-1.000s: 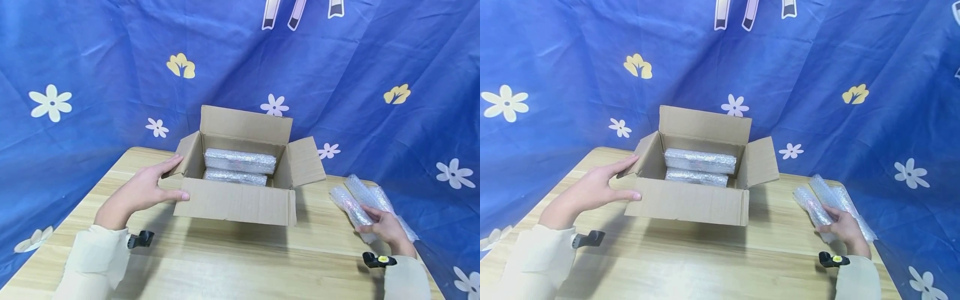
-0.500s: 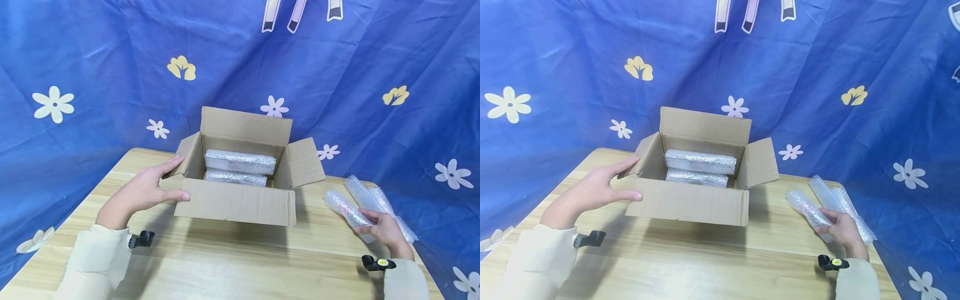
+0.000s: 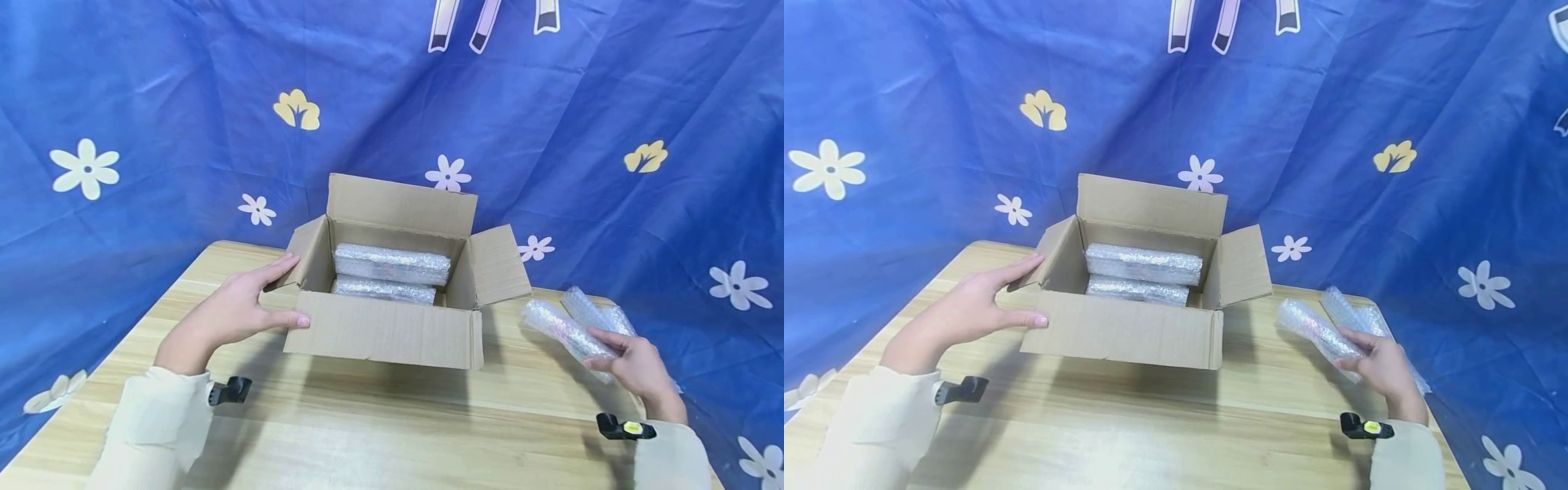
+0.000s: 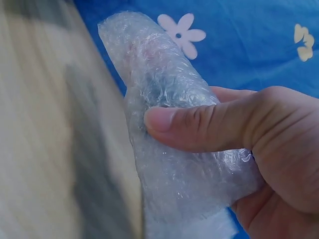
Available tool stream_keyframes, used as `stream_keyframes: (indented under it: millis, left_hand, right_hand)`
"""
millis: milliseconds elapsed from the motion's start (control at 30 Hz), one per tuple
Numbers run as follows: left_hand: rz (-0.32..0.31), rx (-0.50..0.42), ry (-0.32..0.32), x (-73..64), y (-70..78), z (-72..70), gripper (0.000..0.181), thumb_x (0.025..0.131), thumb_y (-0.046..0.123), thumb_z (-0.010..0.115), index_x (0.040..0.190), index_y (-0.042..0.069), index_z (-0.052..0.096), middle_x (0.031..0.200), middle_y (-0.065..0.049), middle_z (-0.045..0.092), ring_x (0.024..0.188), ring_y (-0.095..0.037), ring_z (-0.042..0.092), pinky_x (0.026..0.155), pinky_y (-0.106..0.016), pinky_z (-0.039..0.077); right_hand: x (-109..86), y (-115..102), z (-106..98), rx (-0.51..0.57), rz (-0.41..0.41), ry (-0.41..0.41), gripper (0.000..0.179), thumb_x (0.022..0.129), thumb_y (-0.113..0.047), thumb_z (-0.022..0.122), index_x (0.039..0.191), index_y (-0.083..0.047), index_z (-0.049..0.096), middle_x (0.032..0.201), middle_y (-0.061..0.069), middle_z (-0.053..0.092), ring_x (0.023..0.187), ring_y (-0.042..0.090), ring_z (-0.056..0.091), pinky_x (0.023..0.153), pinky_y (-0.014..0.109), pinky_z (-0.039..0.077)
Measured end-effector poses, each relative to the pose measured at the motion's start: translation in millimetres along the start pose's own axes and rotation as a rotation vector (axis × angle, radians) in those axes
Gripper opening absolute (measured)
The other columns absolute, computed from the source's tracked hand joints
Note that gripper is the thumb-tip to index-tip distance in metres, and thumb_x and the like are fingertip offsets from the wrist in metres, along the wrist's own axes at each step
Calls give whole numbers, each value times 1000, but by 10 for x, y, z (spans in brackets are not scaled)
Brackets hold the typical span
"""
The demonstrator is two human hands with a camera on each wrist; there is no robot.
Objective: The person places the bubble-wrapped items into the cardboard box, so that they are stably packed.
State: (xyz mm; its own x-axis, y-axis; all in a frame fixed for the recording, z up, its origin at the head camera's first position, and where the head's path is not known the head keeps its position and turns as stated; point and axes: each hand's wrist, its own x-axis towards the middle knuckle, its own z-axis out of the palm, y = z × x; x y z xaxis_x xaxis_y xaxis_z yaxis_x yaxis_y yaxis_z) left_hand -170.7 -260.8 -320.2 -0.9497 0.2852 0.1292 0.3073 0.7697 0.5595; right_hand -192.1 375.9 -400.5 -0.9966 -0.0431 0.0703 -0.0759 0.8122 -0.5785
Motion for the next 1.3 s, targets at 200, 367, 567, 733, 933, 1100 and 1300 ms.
stream_keyframes:
  millis: [200, 367, 567, 733, 933, 1100, 1300]
  left_hand:
    - [3, 8, 1, 2, 6, -4, 111, 73, 63, 80, 157, 9, 32, 160, -17, 28, 143, -41, 30, 112, -60, 28]
    - [1, 10, -1, 2, 11, -7, 110, 74, 62, 81, 157, 9, 31, 159, -18, 29, 142, -41, 30, 111, -61, 29]
    - [12, 10, -2, 15, 13, -15, 110, 75, 61, 81, 157, 8, 31, 159, -19, 28, 143, -42, 29, 111, -61, 28]
    - [9, 12, -4, 13, 14, -12, 110, 74, 62, 80, 157, 8, 31, 159, -19, 28, 143, -42, 30, 111, -61, 28]
    - [1, 5, -10, 5, 3, -10, 111, 74, 62, 80, 158, 9, 31, 160, -18, 27, 143, -42, 28, 111, -62, 27]
    - [-3, -3, -12, 2, 2, -15, 110, 75, 62, 80, 158, 9, 30, 160, -18, 26, 143, -42, 28, 111, -62, 27]
    - [3, -6, -12, 11, 0, -16, 110, 75, 60, 81, 157, 9, 31, 160, -19, 26, 144, -42, 27, 112, -62, 26]
  right_hand:
    - [-6, -130, -190, 4, 15, -8, 69, 79, -26, 86, 139, -5, 60, 133, 24, 59, 126, 46, 49, 76, 19, 52]
    - [4, -258, -355, -24, -20, 35, 71, 79, -31, 87, 140, -6, 59, 131, 27, 59, 112, 41, 58, 67, 23, 53]
    - [34, -459, -537, -47, -17, 72, 69, 80, -35, 86, 140, -10, 61, 129, 25, 61, 100, 24, 59, 62, 22, 50]
    - [53, -567, -654, -57, -43, 107, 69, 79, -38, 87, 138, -11, 63, 127, 23, 62, 89, 5, 57, 60, 20, 49]
    - [93, -689, -760, -92, -30, 144, 69, 80, -37, 86, 139, -13, 62, 127, 20, 64, 99, 12, 57, 62, 18, 49]
    - [157, -833, -855, -97, -12, 137, 70, 85, -39, 81, 144, -12, 56, 132, 23, 60, 102, 21, 58, 62, 18, 51]
    - [241, -1060, -979, -110, -78, 168, 65, 84, -34, 83, 141, -13, 60, 122, 24, 64, 86, 15, 59, 57, 23, 53]
